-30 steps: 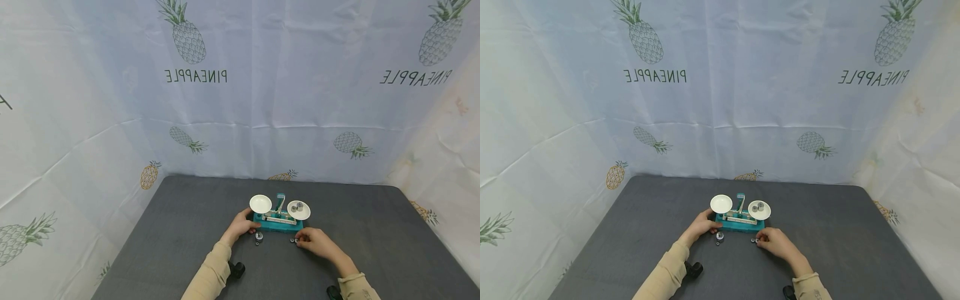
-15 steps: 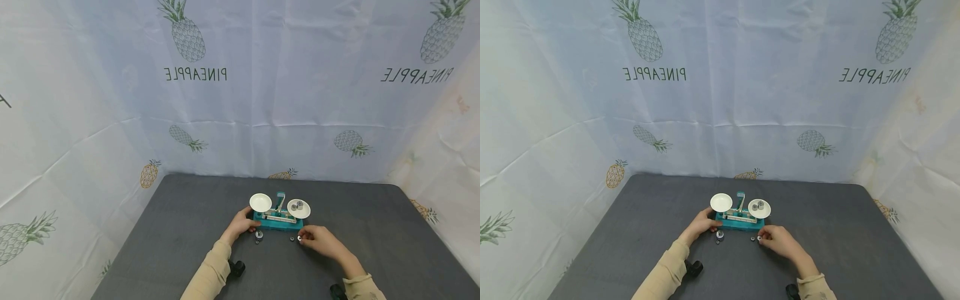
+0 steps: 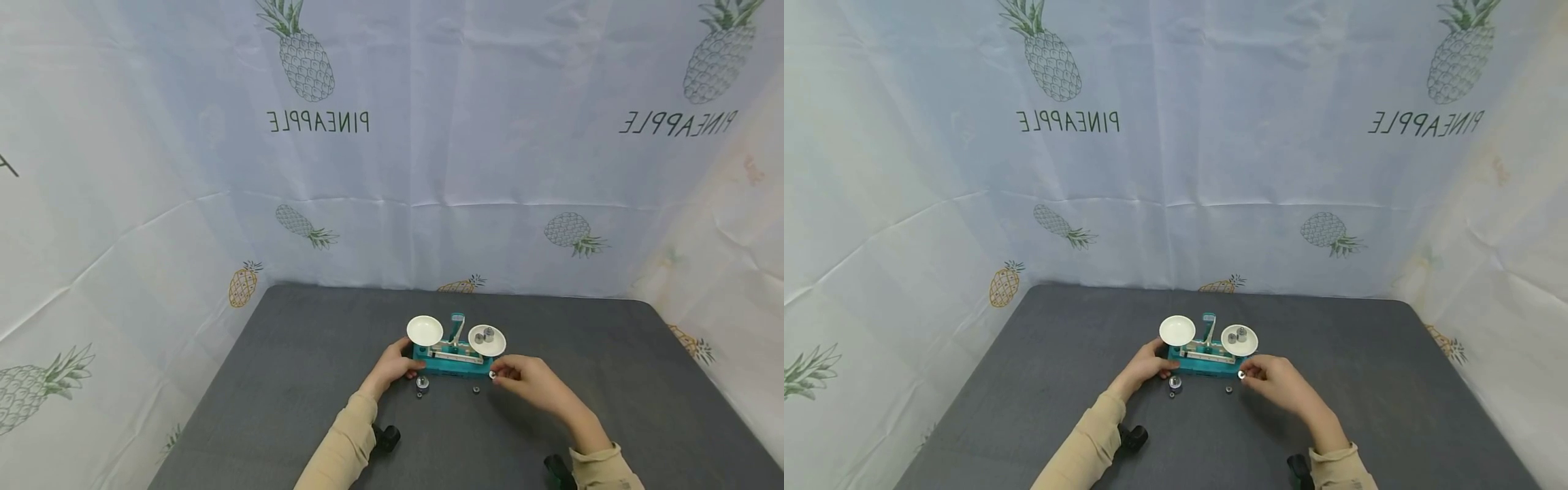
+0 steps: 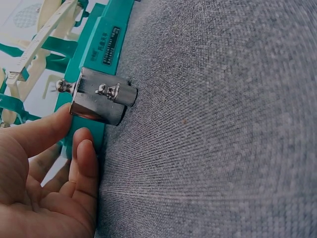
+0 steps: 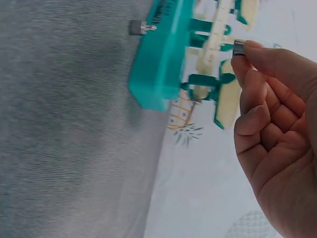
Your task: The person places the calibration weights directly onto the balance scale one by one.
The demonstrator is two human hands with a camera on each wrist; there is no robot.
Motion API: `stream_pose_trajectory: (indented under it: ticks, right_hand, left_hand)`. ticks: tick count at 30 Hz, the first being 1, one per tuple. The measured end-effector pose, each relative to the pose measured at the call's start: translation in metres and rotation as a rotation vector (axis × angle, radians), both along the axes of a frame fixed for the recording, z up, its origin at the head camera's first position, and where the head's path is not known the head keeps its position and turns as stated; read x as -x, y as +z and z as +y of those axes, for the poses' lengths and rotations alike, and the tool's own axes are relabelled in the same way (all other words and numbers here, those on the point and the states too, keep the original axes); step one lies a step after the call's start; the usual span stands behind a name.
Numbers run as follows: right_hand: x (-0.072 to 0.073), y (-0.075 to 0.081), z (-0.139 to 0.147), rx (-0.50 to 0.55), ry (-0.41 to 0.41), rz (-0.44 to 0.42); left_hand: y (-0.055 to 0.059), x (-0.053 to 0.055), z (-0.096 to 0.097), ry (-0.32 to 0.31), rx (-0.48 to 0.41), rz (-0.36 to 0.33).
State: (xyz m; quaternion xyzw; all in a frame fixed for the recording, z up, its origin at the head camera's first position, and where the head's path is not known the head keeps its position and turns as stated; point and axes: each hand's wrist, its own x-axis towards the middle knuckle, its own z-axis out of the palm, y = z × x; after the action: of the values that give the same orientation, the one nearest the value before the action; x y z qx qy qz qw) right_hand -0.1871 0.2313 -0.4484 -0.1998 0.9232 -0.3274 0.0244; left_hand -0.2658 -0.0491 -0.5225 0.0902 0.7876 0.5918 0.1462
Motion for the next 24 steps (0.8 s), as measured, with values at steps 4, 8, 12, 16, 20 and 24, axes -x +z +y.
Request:
stream_pose_trajectory:
  ticks: [4,8,12,16,20,24]
  right_hand:
    - [0.002,0.008,-0.001,0.007,-0.039,0.029]
    - [0.004,0.013,-0.003,0.018,-0.08,0.064]
    - [0.009,0.016,-0.005,0.029,-0.114,0.088]
    - [0.014,0.016,-0.008,0.03,-0.129,0.093]
    - [0.02,0.014,-0.012,0.003,-0.158,0.083]
    - [0.027,0.011,-0.015,-0.018,-0.181,0.063]
  left_hand:
    - [0.0,0.001,0.002,0.017,0.009,-0.015]
    - [0.001,0.0,0.002,0.022,0.015,-0.017]
    - [0.002,-0.001,0.002,0.029,0.021,-0.019]
    - [0.009,-0.005,0.003,0.026,0.025,-0.008]
    - [0.017,-0.009,0.004,0.021,0.024,-0.004]
    - [0.013,-0.008,0.003,0.022,0.029,-0.001]
